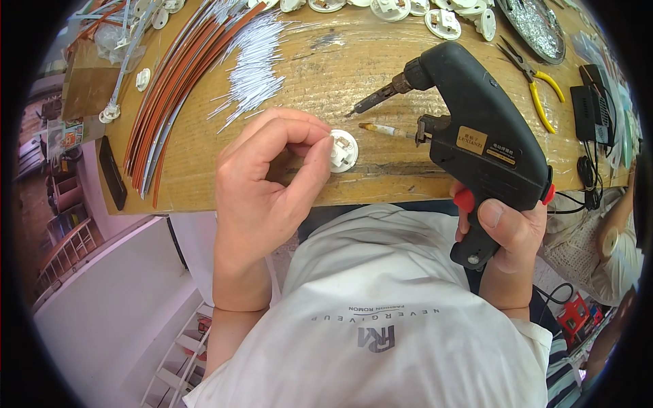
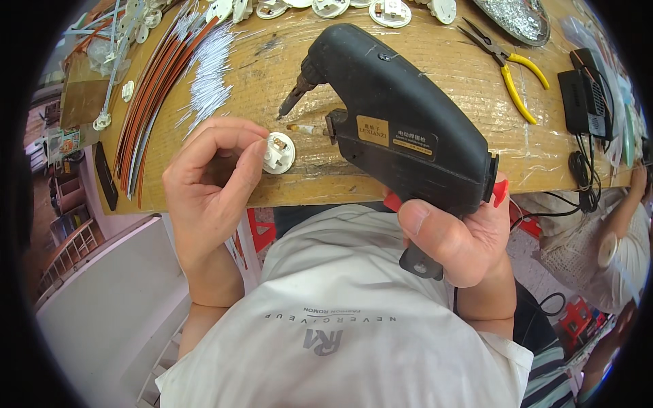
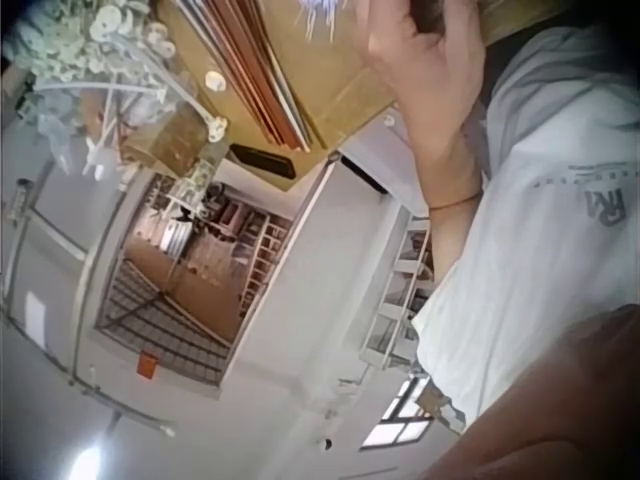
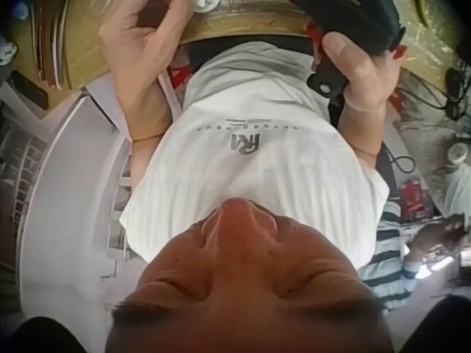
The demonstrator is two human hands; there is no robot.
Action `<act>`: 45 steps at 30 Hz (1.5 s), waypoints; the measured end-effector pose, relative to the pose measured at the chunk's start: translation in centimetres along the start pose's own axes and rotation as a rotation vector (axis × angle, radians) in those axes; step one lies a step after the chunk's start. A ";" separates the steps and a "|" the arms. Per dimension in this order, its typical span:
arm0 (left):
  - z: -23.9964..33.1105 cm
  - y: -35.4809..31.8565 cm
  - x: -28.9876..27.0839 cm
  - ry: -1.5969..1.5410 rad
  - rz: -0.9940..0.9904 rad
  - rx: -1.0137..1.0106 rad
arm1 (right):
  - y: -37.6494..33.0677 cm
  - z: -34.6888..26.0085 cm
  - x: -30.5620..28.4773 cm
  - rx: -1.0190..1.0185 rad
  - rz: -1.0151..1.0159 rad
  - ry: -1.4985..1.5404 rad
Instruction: Assembling small plastic circular components using a hot glue gun on a production workbench.
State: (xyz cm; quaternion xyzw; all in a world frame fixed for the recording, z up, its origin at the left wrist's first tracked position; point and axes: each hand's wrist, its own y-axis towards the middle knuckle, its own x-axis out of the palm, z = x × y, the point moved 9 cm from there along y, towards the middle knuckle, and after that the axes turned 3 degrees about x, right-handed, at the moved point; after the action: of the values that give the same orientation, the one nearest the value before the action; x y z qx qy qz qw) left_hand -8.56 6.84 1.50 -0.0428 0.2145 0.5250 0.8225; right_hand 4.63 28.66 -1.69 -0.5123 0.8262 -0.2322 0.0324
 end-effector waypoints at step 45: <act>0.1 0.1 0.2 0.009 -0.019 0.011 | 0.3 -0.3 -0.1 0.041 -0.088 -0.065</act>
State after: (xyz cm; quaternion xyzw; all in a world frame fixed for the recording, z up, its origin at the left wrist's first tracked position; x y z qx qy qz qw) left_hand -8.57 7.06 1.54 -0.0426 0.2206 0.5156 0.8268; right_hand 4.33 28.97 -1.57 -0.5545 0.7965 -0.2336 0.0598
